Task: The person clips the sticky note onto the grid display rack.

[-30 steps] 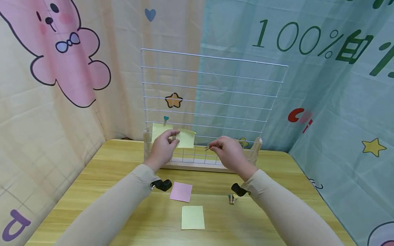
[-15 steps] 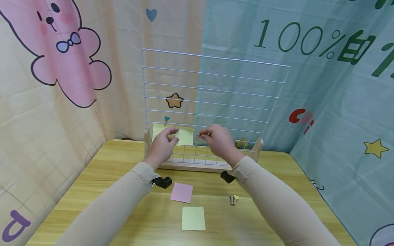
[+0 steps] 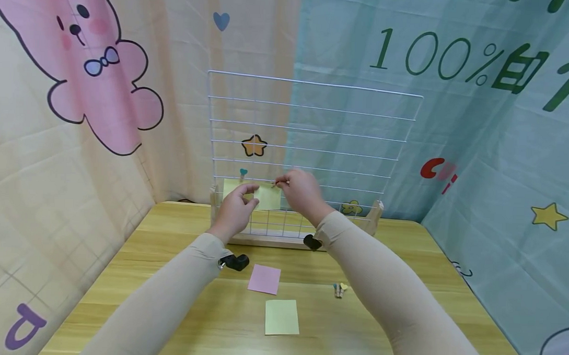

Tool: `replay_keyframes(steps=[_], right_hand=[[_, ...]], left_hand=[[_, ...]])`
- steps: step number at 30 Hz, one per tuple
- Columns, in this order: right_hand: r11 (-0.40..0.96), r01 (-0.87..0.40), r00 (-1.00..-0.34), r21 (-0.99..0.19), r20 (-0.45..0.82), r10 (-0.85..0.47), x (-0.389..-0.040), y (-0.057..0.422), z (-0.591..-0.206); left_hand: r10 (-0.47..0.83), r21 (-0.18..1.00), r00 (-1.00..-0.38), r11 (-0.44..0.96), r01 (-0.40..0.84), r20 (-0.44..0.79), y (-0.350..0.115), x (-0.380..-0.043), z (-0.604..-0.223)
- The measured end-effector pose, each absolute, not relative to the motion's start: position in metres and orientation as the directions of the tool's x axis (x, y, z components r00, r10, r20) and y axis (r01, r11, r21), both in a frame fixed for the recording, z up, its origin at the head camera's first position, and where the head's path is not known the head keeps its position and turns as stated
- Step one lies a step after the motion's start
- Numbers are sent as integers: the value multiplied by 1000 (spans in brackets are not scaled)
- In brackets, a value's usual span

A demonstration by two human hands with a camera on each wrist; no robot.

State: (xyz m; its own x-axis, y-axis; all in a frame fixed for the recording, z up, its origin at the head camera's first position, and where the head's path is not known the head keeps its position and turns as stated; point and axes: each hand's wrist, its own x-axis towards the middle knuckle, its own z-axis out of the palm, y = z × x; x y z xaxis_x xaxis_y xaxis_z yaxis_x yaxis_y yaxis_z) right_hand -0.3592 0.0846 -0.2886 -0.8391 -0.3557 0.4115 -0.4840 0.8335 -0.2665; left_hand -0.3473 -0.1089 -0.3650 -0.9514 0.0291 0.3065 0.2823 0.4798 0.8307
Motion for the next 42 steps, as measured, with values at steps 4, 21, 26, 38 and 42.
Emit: replay_keyframes(steps=[4,21,26,38,42], right_hand=[[843,-467,-849,-266,401,-344,-364,77,-288],[869,-439,-851,-227,417,-321,-374,67,-291],[871,-438,-852,-222,411,-323,-377,66,-288],[887,-423,-870,-182,353,-343,-378,61,-282],[891,-422,-870,-164,349,-348,-379,60,-282]], left_hand=[[28,826,-951,488,281,307,-110,-348,-366],[37,824,-944,477,305,328,-110,-350,-366],[36,822,-942,477,309,333,-110,-351,-365],[28,829,-945,473,299,325,-111,-352,-365],[26,833,-947,470,293,319,-110,-352,-366]])
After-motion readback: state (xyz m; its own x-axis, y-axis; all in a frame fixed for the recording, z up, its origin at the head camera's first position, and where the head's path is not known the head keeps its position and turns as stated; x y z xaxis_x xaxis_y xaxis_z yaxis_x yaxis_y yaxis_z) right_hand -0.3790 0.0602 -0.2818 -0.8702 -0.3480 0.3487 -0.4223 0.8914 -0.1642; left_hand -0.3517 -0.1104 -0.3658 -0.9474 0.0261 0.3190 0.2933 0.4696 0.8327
